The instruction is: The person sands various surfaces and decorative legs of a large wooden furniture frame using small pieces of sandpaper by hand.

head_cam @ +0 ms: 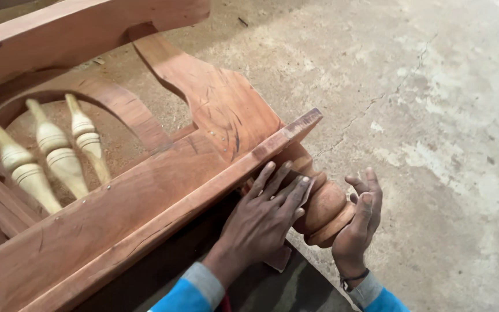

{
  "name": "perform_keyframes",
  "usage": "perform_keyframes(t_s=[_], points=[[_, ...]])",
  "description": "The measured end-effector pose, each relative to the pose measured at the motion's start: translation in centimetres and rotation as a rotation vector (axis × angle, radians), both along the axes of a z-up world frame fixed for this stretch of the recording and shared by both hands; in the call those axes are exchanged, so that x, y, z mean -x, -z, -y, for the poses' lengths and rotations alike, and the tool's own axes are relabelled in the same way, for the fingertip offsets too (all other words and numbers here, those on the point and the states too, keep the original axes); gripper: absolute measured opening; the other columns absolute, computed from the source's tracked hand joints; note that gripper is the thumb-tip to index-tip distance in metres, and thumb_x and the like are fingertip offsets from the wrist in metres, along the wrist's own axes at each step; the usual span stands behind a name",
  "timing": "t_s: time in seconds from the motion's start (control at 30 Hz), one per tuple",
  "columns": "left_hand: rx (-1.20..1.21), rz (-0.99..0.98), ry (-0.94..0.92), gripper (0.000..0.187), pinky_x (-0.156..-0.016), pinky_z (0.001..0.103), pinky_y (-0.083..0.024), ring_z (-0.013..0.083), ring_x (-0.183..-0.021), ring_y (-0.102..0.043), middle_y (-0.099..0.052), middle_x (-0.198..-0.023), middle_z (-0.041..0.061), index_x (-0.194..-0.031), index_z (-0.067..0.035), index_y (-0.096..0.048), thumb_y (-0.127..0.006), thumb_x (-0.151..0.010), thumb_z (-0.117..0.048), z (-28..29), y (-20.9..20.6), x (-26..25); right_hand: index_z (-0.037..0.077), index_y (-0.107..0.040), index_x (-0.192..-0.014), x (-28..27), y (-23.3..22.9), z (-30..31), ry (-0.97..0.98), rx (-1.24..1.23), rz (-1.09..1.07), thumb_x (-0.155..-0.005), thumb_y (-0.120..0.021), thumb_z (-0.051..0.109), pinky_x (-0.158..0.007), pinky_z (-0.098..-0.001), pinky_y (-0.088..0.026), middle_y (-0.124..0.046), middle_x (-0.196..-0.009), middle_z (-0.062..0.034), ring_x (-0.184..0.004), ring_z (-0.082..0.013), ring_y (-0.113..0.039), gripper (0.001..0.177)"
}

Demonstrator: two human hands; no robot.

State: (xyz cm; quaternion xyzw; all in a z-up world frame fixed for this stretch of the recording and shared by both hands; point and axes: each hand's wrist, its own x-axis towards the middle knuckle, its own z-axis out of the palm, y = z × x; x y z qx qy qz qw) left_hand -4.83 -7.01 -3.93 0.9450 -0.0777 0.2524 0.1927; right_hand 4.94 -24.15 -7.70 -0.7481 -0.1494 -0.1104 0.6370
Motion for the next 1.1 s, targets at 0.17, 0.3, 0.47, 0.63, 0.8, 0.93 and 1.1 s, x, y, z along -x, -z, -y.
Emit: perform_keyframes(t_s=[0.17,0.3,0.47,0.63,0.8,0.93,1.1], points=[[0.102,0.047,0.052,0.049,-0.127,0.05,-0.025,0.0329,-0.143,-0.051,-0.067,-0.134,0.019,-0.138,0.003,-0.059,-0.047,-0.106,-0.032,0.2,-1.0,-3.3,0.0,-0.041,-0.157,-0.5,0.9,0.3,-0.006,-0.01,0.031,-0.112,-0.035,0.04,-0.104,-0.0361,-0.04,-0.063,-0.129,-0.012,-0.122,-0.0195,-0.056,0.061],[-0.148,-0.568,0.058,0.038,-0.11,0.042,-0.05,0.0278,-0.112,-0.073,-0.078,-0.113,0.013,-0.114,-0.008,-0.078,-0.048,-0.107,-0.031,2.3,-0.9,-11.3,0.0,-0.041,-0.157,-1.2,0.9,0.4,-0.021,-0.002,0.009,-0.111,-0.036,0.038,-0.101,-0.0342,-0.041,-0.063,-0.129,-0.013,-0.119,-0.0191,-0.057,0.059],[-0.248,-0.901,0.126,0.032,-0.098,0.044,-0.052,0.0294,-0.119,-0.067,-0.072,-0.123,0.009,-0.118,-0.019,-0.078,-0.063,-0.094,-0.034,4.0,2.2,-22.6,0.002,-0.039,-0.157,-0.7,0.5,0.5,-0.034,-0.06,-0.086,-0.108,-0.036,0.039,-0.1,-0.0333,-0.041,-0.062,-0.131,-0.0135,-0.114,-0.0194,-0.059,0.061],[-0.171,-0.786,0.093,0.024,-0.096,0.047,-0.051,0.0287,-0.114,-0.067,-0.072,-0.115,0.009,-0.107,-0.017,-0.077,-0.061,-0.09,-0.023,3.8,3.2,-21.3,0.003,-0.039,-0.156,-1.2,0.6,0.5,-0.027,-0.048,-0.082,-0.109,-0.035,0.039,-0.1,-0.0349,-0.042,-0.061,-0.131,-0.0138,-0.114,-0.0201,-0.058,0.06],[-0.08,-0.285,0.009,0.023,-0.105,0.042,-0.049,0.0282,-0.11,-0.068,-0.076,-0.099,0.014,-0.096,-0.006,-0.074,-0.054,-0.097,-0.018,2.8,1.0,-10.2,0.002,-0.036,-0.157,-0.9,1.1,0.5,-0.081,-0.144,-0.113,-0.109,-0.035,0.036,-0.098,-0.0375,-0.043,-0.059,-0.132,-0.0122,-0.113,-0.0208,-0.056,0.059],[-0.012,0.037,0.019,0.036,-0.124,0.045,-0.029,0.0298,-0.136,-0.055,-0.067,-0.134,0.018,-0.131,0.001,-0.061,-0.047,-0.104,-0.019,1.2,-1.1,-3.3,0.0,-0.039,-0.157,-0.6,0.6,0.4,-0.038,-0.043,-0.019,-0.11,-0.034,0.034,-0.107,-0.0359,-0.04,-0.062,-0.13,-0.0142,-0.122,-0.0211,-0.056,0.059],[-0.015,0.017,-0.001,0.046,-0.126,0.045,-0.026,0.0273,-0.148,-0.046,-0.059,-0.149,0.011,-0.148,-0.006,-0.055,-0.044,-0.106,-0.021,1.2,-1.7,0.5,-0.002,-0.041,-0.156,-0.3,0.6,0.1,-0.048,-0.112,-0.012,-0.11,-0.034,0.033,-0.111,-0.0369,-0.04,-0.061,-0.131,-0.0159,-0.125,-0.0221,-0.055,0.059]])
